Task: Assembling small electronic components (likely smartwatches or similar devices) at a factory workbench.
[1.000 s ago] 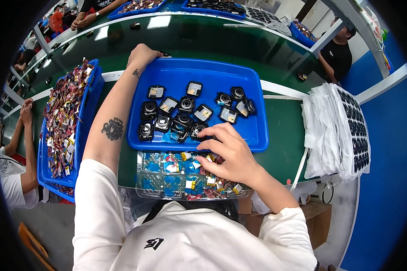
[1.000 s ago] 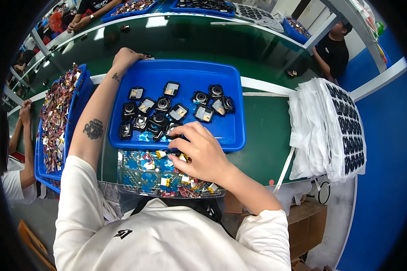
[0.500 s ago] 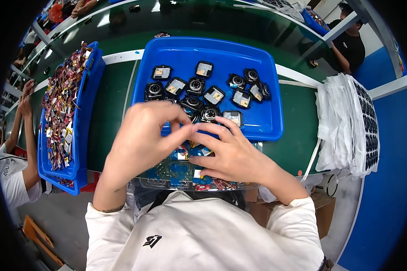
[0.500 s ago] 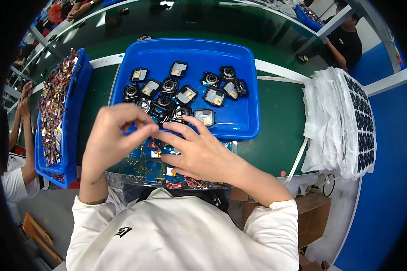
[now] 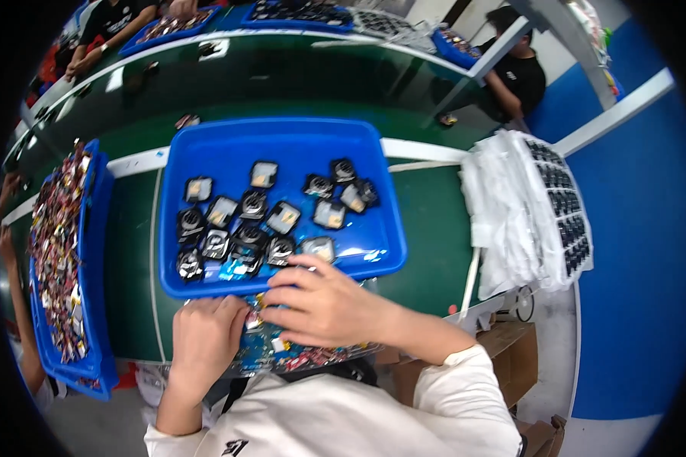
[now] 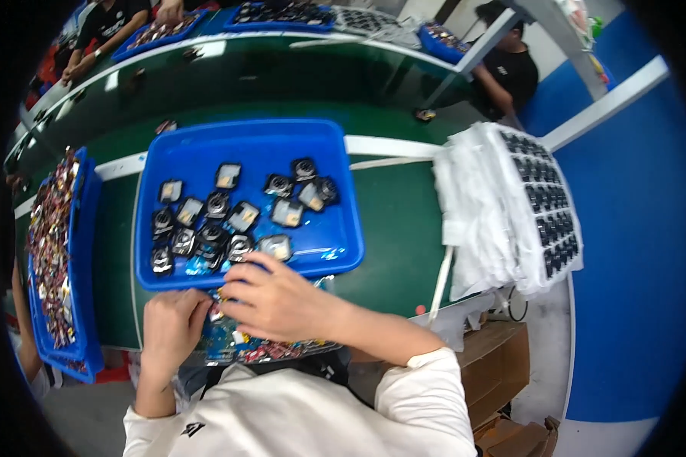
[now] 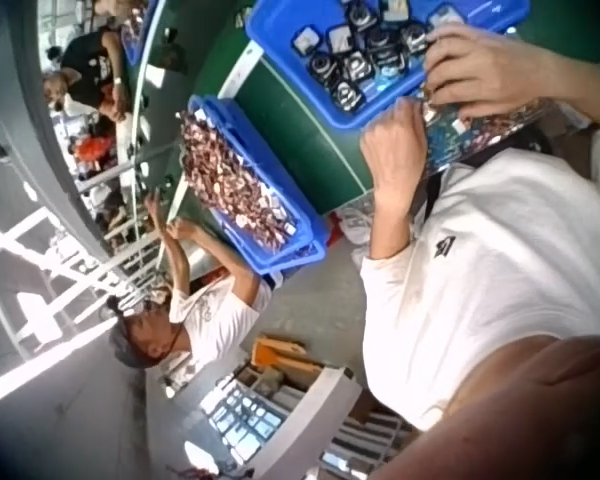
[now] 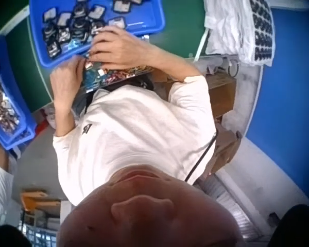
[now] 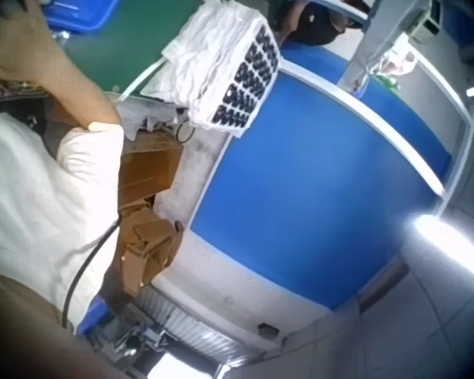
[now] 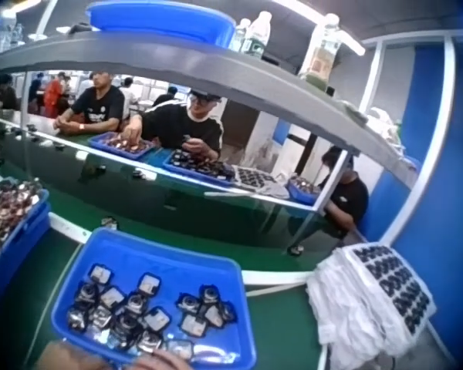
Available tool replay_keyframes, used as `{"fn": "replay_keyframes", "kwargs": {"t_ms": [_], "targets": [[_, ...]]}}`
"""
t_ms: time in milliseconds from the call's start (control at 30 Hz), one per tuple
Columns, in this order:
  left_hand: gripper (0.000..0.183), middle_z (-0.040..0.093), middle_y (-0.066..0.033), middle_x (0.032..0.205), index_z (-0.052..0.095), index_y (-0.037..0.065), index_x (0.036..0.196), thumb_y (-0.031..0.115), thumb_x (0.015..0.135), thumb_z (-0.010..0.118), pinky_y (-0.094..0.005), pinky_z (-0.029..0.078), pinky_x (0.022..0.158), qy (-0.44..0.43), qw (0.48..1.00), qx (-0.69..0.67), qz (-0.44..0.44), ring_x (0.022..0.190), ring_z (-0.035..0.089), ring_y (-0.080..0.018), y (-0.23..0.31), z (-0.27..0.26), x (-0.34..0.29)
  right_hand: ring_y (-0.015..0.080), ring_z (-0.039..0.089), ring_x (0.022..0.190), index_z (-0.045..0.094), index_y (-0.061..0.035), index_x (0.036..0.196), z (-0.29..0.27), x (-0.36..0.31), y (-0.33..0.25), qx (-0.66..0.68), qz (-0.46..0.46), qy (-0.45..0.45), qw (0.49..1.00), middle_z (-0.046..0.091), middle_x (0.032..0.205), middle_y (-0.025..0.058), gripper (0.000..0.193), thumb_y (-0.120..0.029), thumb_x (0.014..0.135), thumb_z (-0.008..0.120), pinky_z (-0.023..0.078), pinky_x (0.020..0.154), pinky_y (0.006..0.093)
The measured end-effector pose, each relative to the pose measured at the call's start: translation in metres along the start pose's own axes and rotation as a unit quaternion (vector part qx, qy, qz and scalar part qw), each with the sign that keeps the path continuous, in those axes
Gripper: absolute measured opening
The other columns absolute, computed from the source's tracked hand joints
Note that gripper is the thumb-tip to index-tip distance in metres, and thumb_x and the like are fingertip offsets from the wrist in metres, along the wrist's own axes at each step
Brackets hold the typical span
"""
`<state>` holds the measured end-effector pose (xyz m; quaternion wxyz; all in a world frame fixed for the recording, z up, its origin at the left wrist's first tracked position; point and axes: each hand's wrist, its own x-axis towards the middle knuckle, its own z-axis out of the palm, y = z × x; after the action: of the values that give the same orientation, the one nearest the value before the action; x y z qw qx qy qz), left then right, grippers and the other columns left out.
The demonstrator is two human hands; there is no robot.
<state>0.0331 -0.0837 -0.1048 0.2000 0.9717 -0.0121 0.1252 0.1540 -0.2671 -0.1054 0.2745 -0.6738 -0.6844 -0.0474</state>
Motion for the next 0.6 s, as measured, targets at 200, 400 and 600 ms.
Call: {"fn": "replay_keyframes", "kwargs": {"t_ms": [200, 400, 600], "targets": [[0.005, 0.059, -0.0118, 0.061, 0.062, 0.004, 0.079, 0.007, 0.078, 0.065, -0.0409, 0.044, 0.055, 0.011, 0.998, -0.062, -0.023, 0.056, 0.059, -0.0306, 0.001, -0.006, -0.014, 0.0225, 0.051, 0.109, 0.065, -0.0112, 0.104, 0.004, 0.001, -0.004, 0.041, -0.013, 0.016, 0.999, 0.058, 0.102, 0.0028, 0.034, -0.025, 0.074, 0.072, 0.037, 0.099, 0.0486], [0.012, 0.057, -0.0091, 0.056, 0.063, 0.004, 0.079, 0.011, 0.074, 0.072, -0.0385, 0.044, 0.052, -0.082, 0.994, -0.058, -0.045, 0.051, 0.058, -0.0279, -0.004, -0.017, -0.009, 0.0236, 0.05, 0.11, 0.067, -0.0131, 0.102, 0.004, -0.001, -0.004, 0.019, -0.017, 0.021, 0.999, 0.058, 0.102, 0.0025, 0.027, -0.019, 0.075, 0.071, 0.038, 0.1, 0.0507], [0.018, 0.052, -0.0064, 0.05, 0.063, 0.004, 0.079, 0.01, 0.068, 0.076, -0.0351, 0.039, 0.047, -0.063, 0.993, -0.091, -0.037, 0.046, 0.054, -0.023, -0.001, -0.013, -0.012, 0.0235, 0.051, 0.11, 0.068, -0.0115, 0.097, 0.001, 0.001, -0.008, 0.037, -0.004, 0.015, 0.999, 0.06, 0.099, 0.0008, 0.025, -0.021, 0.074, 0.072, 0.037, 0.101, 0.0521]]}}
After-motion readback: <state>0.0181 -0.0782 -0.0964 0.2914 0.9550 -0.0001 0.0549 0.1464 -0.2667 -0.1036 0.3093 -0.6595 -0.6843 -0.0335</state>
